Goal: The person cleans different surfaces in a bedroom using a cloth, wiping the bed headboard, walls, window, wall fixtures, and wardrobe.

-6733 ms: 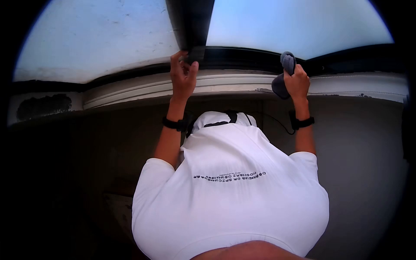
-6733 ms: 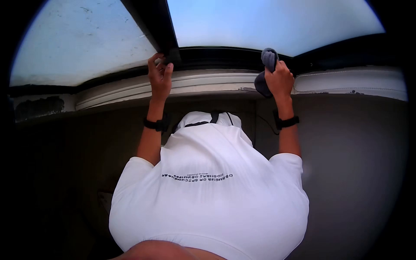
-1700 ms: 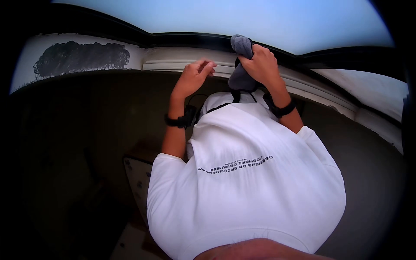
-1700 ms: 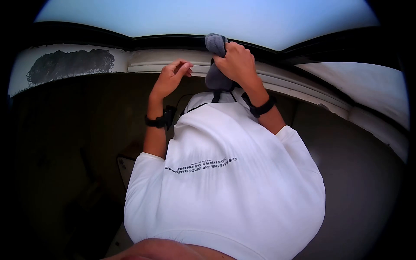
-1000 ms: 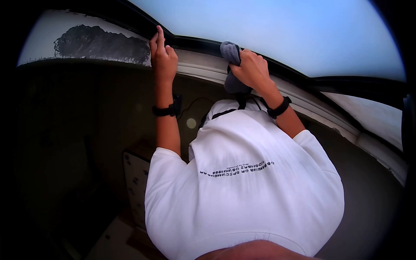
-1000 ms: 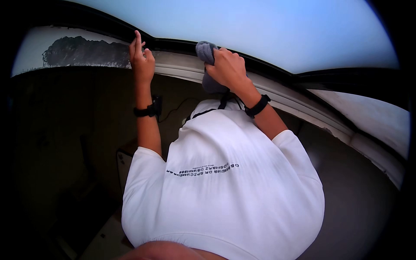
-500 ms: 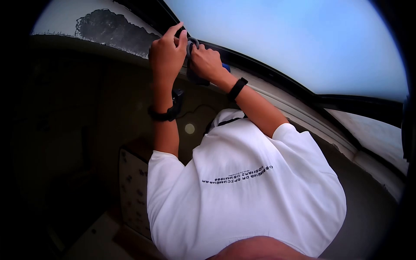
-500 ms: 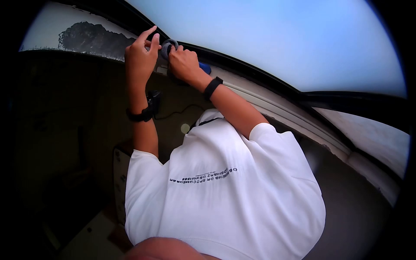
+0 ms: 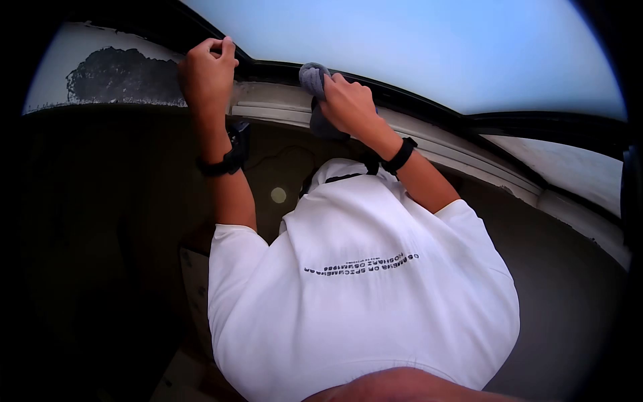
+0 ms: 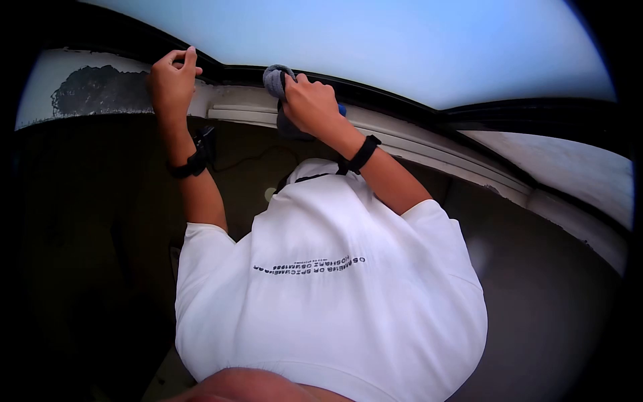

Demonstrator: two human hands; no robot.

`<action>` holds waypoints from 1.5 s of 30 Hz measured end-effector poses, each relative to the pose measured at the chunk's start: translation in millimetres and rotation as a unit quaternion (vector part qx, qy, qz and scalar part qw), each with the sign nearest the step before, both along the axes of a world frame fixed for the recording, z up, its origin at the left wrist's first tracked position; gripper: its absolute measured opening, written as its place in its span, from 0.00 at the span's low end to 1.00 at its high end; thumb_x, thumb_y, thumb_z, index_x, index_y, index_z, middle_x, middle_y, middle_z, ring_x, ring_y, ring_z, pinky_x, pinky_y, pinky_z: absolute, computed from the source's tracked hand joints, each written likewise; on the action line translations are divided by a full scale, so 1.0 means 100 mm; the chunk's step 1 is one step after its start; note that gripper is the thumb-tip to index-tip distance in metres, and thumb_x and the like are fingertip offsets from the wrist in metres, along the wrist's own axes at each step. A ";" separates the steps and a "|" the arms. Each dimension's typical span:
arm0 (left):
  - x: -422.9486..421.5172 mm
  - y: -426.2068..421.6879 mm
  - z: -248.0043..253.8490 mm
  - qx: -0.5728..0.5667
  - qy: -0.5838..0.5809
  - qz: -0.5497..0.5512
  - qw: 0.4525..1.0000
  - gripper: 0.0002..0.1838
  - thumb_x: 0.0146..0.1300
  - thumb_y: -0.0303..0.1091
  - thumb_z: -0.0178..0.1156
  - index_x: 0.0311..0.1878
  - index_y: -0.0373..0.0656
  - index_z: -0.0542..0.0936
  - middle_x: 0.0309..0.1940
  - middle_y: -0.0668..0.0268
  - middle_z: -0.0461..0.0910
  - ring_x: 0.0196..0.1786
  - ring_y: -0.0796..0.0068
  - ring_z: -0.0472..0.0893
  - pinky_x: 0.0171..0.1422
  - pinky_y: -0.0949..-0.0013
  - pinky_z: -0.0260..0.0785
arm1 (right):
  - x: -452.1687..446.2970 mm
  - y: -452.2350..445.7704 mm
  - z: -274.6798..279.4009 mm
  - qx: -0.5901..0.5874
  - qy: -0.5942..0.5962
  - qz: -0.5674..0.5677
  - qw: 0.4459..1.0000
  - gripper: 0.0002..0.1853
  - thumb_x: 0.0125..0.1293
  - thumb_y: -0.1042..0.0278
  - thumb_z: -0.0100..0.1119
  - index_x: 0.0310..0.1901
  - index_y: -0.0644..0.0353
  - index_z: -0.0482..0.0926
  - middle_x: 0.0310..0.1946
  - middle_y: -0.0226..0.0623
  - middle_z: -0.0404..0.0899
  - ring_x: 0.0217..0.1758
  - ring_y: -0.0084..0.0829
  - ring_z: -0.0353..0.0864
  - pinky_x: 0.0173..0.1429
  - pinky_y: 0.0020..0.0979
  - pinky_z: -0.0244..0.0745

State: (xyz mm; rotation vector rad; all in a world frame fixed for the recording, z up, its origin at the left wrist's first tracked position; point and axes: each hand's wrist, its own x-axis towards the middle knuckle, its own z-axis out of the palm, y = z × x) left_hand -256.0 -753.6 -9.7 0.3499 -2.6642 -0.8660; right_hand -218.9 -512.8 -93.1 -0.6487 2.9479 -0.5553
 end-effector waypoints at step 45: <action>-0.12 -0.34 -0.57 0.029 0.039 0.057 0.997 0.28 0.70 0.63 0.53 0.39 0.47 0.89 0.16 0.70 0.81 0.20 0.76 0.79 0.30 0.70 0.68 | 0.87 1.35 0.32 0.015 0.050 -0.416 0.908 0.16 0.59 0.57 0.64 0.39 0.63 0.83 0.41 0.49 0.82 0.44 0.57 0.82 0.48 0.50 0.78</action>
